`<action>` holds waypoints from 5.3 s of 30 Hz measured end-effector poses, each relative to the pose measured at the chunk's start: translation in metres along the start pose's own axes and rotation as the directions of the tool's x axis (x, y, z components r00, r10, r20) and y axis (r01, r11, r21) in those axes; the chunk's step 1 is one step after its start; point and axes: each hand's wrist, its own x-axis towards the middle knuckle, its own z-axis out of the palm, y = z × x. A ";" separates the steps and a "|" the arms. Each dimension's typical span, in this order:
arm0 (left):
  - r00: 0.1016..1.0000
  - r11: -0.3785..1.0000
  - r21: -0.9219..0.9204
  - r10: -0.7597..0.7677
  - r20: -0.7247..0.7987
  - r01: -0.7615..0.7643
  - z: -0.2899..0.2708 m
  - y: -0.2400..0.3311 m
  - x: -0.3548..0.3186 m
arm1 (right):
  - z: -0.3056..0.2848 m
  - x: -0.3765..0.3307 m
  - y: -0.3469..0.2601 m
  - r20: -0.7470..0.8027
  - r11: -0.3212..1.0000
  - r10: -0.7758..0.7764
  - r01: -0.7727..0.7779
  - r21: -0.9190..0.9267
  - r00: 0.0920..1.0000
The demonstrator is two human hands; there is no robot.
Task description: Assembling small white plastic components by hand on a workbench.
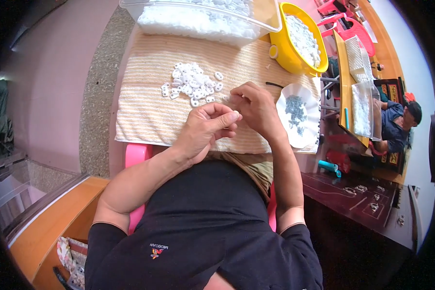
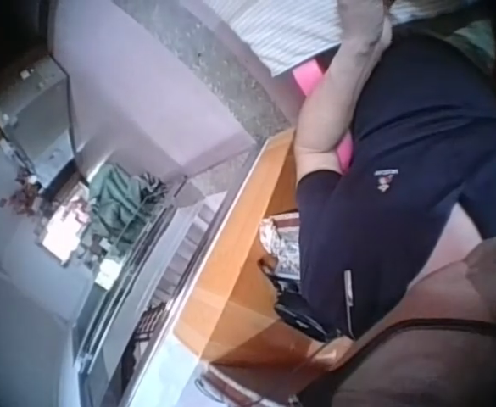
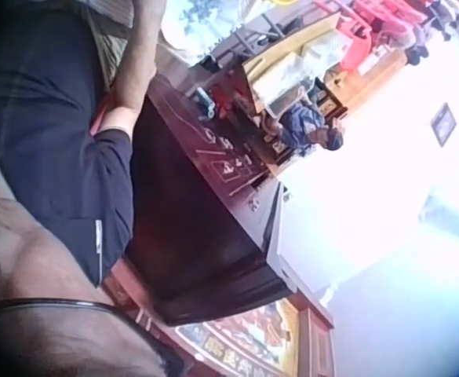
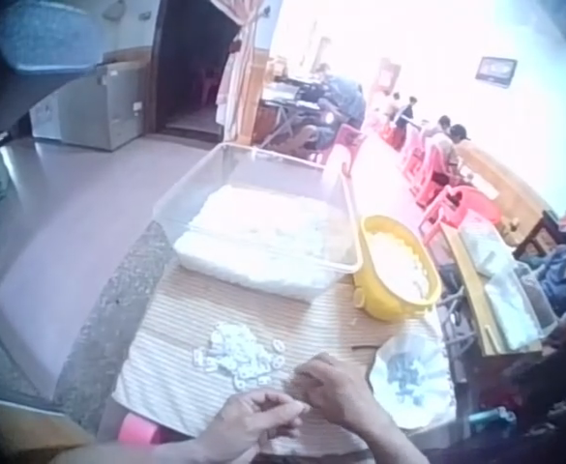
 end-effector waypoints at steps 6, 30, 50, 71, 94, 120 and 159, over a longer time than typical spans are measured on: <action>0.994 0.999 0.002 0.039 -0.104 -0.039 0.000 0.000 0.000 | -0.004 -0.025 -0.005 0.002 0.768 0.216 -0.171 0.618 0.976; 0.995 0.997 -0.034 -0.070 0.069 0.073 0.000 0.005 0.000 | -0.006 -0.054 -0.015 0.144 0.358 0.163 -0.194 0.913 0.976; 0.995 0.994 0.055 -0.093 0.031 0.091 0.003 0.003 -0.002 | -0.065 -0.110 0.053 -0.286 0.901 0.316 -0.381 -0.210 0.905; 0.994 0.994 0.055 -0.101 0.032 0.099 0.003 0.001 -0.002 | -0.073 -0.093 0.058 -0.122 0.870 0.305 -0.329 -0.368 0.944; 0.998 0.998 0.017 -0.063 0.013 0.063 -0.002 -0.003 0.000 | -0.025 -0.081 0.010 -0.035 0.869 0.170 -0.133 0.477 0.985; 0.998 0.998 0.029 -0.064 -0.008 0.064 -0.001 -0.006 0.001 | 0.020 -0.071 -0.001 -0.020 0.480 0.364 -0.169 0.861 0.931; 0.998 0.999 0.022 -0.038 -0.047 0.039 -0.001 -0.005 0.001 | 0.031 -0.068 0.001 -0.080 0.484 0.342 -0.103 0.869 0.936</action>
